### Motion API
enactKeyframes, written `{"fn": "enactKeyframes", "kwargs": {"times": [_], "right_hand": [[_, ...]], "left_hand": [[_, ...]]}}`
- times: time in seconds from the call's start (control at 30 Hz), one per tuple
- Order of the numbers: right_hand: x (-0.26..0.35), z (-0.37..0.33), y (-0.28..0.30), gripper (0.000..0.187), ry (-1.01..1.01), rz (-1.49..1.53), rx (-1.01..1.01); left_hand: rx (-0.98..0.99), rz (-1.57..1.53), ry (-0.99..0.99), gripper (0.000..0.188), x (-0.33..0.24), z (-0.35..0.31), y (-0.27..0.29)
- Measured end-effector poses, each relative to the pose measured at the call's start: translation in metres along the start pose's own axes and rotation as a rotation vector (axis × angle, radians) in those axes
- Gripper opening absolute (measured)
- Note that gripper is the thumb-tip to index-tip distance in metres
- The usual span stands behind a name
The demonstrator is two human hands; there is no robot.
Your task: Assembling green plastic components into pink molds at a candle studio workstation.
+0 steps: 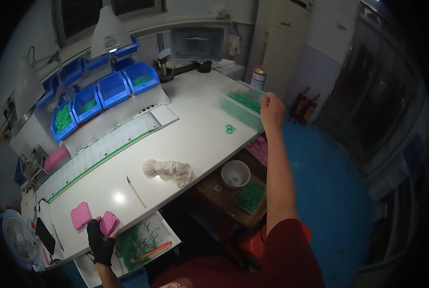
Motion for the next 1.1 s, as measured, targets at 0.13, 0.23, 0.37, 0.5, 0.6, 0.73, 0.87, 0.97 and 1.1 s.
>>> {"fn": "enactKeyframes", "kwargs": {"times": [0.13, 0.23, 0.37, 0.5, 0.6, 0.73, 0.87, 0.97, 1.1], "right_hand": [[0.033, -0.008, -0.009, 0.015, -0.106, 0.459, 0.082], [0.087, -0.032, 0.0, 0.015, 0.0, 0.763, 0.185], [0.191, -0.114, -0.007, 0.017, -0.064, 1.125, 0.611], [0.284, -0.233, -0.012, 0.03, -0.047, 1.256, 1.337], [0.318, -0.297, -0.034, 0.038, -0.068, 1.233, 1.565], [0.346, -0.322, -0.038, 0.043, -0.173, 1.274, 1.668], [0.348, -0.332, -0.04, 0.038, -0.235, 1.346, 1.604], [0.356, -0.328, -0.021, 0.032, -0.239, 1.408, 1.517], [0.351, -0.328, -0.02, 0.029, -0.088, 1.299, 1.349]], "left_hand": [[0.006, 0.06, -0.003, 0.07, 0.001, -0.005, 0.006], [-0.011, 0.118, -0.062, 0.071, -0.008, -0.002, 0.008], [0.056, 0.184, -0.076, 0.056, -0.017, 0.017, 0.001], [0.094, -0.091, -0.091, 0.051, -0.021, 0.013, 0.002], [0.199, -0.31, -0.073, 0.054, -0.031, 0.006, -0.001], [0.324, -0.618, -0.024, 0.06, -0.04, -0.005, -0.015], [0.193, -0.686, -0.144, 0.063, -0.052, -0.013, -0.016], [0.008, -0.618, -0.121, 0.056, -0.045, -0.015, -0.018], [-0.176, -0.665, 0.038, 0.037, -0.049, -0.011, -0.021]]}}
Point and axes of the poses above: each hand's wrist, its own z-axis towards the middle knuckle, its own y-axis out of the back of the hand, x = y × z, the point moved 7 cm from there along z, towards the middle knuckle, and after that the axes turned 13 degrees about x, right-handed, at the moved point
